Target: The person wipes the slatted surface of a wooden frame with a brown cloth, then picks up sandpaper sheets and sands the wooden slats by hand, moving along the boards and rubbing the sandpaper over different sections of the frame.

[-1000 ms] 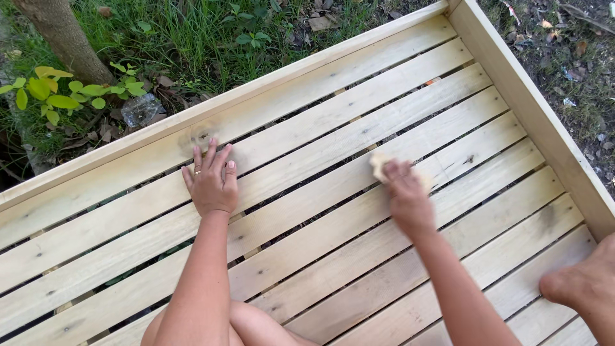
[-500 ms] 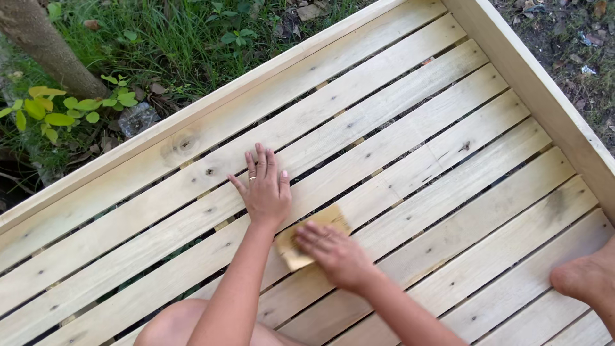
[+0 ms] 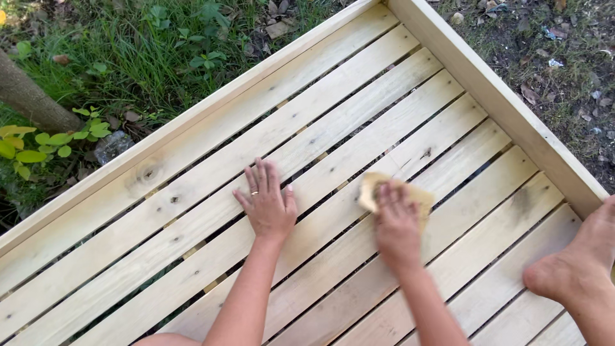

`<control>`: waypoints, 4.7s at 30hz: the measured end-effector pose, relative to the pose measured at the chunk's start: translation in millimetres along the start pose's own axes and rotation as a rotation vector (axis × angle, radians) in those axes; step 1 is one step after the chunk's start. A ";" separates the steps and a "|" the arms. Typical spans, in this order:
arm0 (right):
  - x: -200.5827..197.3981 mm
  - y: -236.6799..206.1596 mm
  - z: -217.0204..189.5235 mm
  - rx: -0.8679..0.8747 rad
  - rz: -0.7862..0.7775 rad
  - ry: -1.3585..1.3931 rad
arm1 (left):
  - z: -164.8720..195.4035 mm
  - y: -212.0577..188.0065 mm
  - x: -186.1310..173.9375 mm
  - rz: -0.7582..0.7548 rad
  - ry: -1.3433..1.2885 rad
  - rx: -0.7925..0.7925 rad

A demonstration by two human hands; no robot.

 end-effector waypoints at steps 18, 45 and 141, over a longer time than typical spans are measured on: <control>19.3 -30.2 -33.6 0.020 -0.018 0.019 | 25.0 1.1 6.3 -0.091 0.063 0.032; 38.2 207.5 73.4 0.098 -0.016 0.054 | 22.2 0.5 11.1 -0.085 0.014 0.033; 55.6 251.3 61.1 -0.010 0.032 -0.011 | -28.6 46.2 -18.3 -0.062 0.035 -0.031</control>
Point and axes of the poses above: each hand's wrist, its own y-axis towards the middle knuckle, its own x-axis out of the palm, z = x × y, the point moved 10 cm from there along y, towards the middle knuckle, and after that the axes turned 1 degree about -y, right-handed, at the moved point
